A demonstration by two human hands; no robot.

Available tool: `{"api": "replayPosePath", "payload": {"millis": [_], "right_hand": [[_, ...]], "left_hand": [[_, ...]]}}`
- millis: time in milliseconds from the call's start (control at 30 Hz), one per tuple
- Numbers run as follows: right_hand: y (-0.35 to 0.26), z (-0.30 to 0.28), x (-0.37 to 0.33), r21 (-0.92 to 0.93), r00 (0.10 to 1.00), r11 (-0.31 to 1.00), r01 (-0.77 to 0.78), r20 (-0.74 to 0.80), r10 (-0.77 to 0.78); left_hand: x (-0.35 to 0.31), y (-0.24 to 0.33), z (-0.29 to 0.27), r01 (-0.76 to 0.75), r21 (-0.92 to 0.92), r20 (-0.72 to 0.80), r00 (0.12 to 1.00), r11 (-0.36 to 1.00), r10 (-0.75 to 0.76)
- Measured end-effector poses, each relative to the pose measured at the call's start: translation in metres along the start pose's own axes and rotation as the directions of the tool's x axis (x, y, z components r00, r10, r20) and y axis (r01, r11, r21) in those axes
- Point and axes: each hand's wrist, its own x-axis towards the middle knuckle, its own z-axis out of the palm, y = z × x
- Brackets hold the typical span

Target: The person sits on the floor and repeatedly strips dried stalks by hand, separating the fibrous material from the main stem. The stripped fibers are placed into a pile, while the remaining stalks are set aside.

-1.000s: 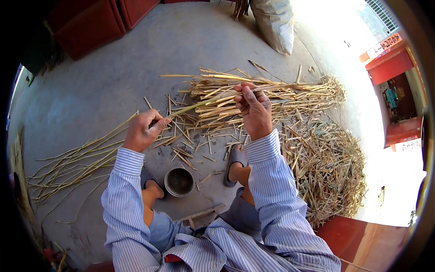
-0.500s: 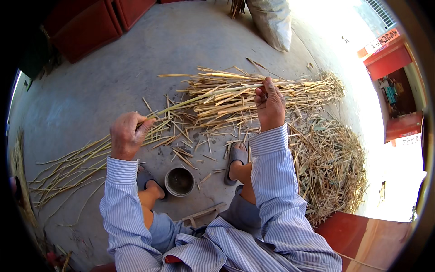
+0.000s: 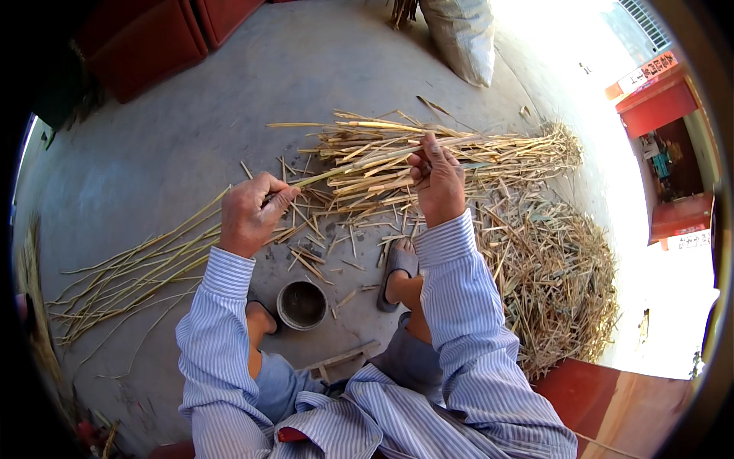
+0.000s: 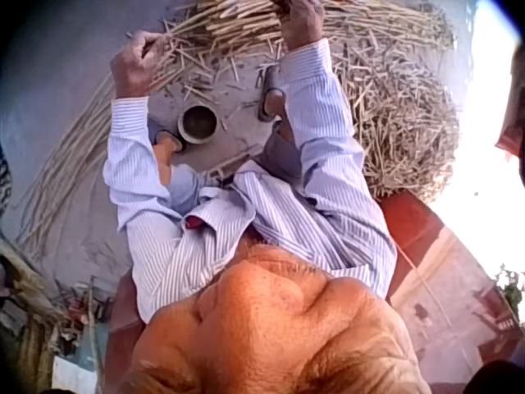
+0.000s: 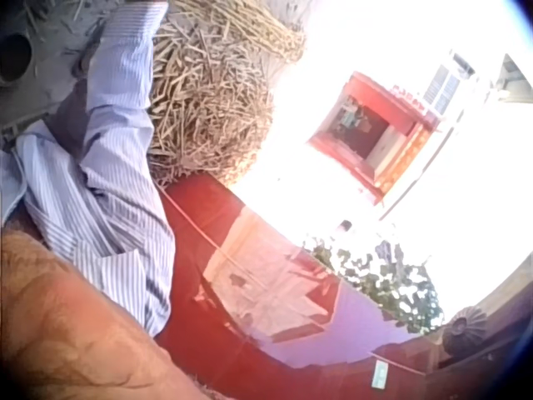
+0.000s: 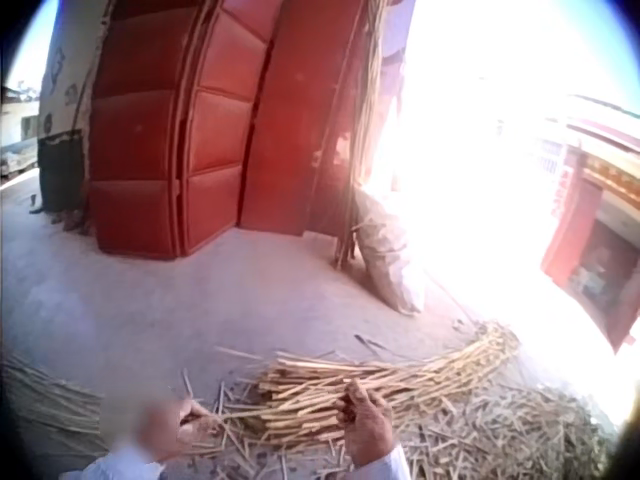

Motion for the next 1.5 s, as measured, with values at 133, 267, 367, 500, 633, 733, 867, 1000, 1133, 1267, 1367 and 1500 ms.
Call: {"api": "replayPosePath", "payload": {"millis": [133,267,367,500,633,733,867,1000,1133,1267,1367,1500], "right_hand": [[-0.029,-0.043,0.027,0.126,0.971,0.979,0.162,-0.198,-0.135],[-0.031,-0.052,0.020,0.148,0.983,0.989,0.018,-0.183,0.009],[-0.009,-0.016,-0.008,0.066,0.945,0.986,-0.156,0.300,0.129],[0.016,0.026,-0.029,-0.008,0.924,0.996,-0.094,0.372,0.090],[0.024,0.036,-0.030,-0.065,0.976,0.998,-0.009,0.215,0.023],[0.024,0.037,-0.027,-0.078,0.981,0.996,-0.051,0.182,0.064],[0.031,0.032,-0.026,-0.037,0.985,0.996,-0.080,0.152,0.085],[0.031,0.028,-0.022,-0.034,0.979,0.986,-0.165,0.116,0.168],[0.022,0.027,-0.019,-0.036,0.990,0.993,-0.116,0.077,0.118],[-0.006,-0.006,0.002,0.025,1.000,1.000,0.010,-0.028,-0.010],[-0.039,-0.082,0.044,0.264,0.967,0.943,0.203,-0.204,-0.151],[-0.050,-0.136,0.049,0.385,0.998,0.922,0.048,-0.049,-0.032]], "left_hand": [[-0.006,-0.018,-0.019,0.064,-0.005,0.023,0.998,0.998,-0.064],[-0.003,-0.020,-0.018,0.074,-0.064,0.025,0.997,0.995,-0.073],[-0.001,-0.015,-0.009,0.094,-0.065,0.071,0.993,0.993,-0.090],[0.002,-0.015,0.003,0.061,-0.065,0.081,0.995,0.996,-0.056],[-0.001,-0.009,0.005,-0.052,0.056,-0.010,0.999,0.997,0.053],[-0.005,-0.006,0.007,-0.216,0.243,-0.089,0.966,0.946,0.244],[-0.007,-0.003,0.008,-0.370,0.397,-0.097,0.893,0.840,0.439],[-0.008,0.001,0.008,-0.402,0.403,-0.106,0.872,0.822,0.478],[-0.009,0.001,0.005,-0.343,0.338,-0.103,0.912,0.876,0.397],[-0.012,-0.013,-0.010,-0.276,0.278,-0.089,0.946,0.920,0.311],[-0.022,-0.032,-0.032,-0.038,0.192,-0.113,0.992,0.981,0.060],[-0.020,-0.031,-0.034,-0.084,0.125,-0.099,0.990,0.989,0.097]]}}
